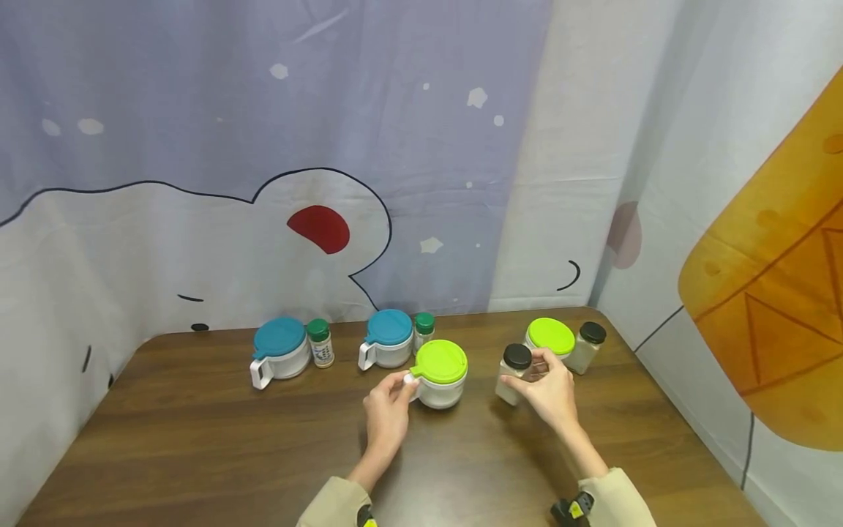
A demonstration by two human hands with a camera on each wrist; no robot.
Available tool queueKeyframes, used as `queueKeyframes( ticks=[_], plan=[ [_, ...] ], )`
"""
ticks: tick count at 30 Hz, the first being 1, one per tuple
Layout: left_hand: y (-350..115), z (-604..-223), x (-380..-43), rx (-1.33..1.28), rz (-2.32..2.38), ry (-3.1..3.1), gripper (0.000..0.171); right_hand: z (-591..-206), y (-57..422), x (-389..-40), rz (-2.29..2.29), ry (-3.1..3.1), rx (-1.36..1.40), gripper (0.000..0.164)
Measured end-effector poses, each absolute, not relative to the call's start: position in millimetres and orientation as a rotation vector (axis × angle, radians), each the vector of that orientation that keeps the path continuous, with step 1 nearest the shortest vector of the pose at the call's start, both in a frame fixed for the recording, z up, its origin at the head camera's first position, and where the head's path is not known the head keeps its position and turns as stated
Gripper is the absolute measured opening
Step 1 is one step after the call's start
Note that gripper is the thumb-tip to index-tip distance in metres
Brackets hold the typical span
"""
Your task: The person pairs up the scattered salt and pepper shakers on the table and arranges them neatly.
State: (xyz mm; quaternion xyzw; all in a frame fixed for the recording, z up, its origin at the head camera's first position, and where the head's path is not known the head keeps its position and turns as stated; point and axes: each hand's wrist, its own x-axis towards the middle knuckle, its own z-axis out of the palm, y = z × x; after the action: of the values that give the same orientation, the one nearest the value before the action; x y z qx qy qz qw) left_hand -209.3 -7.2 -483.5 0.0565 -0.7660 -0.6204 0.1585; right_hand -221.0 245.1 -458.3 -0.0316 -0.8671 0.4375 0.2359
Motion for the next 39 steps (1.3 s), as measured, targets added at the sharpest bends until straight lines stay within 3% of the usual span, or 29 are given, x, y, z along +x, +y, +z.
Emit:
queueKeyframes(
  ticks=[39],
  plan=[
    [-50,-478,-196,0.216,-1.702,-2.211,0.022,-450,196,-236,1.346,-2.358,0.129,0.05]
  ],
)
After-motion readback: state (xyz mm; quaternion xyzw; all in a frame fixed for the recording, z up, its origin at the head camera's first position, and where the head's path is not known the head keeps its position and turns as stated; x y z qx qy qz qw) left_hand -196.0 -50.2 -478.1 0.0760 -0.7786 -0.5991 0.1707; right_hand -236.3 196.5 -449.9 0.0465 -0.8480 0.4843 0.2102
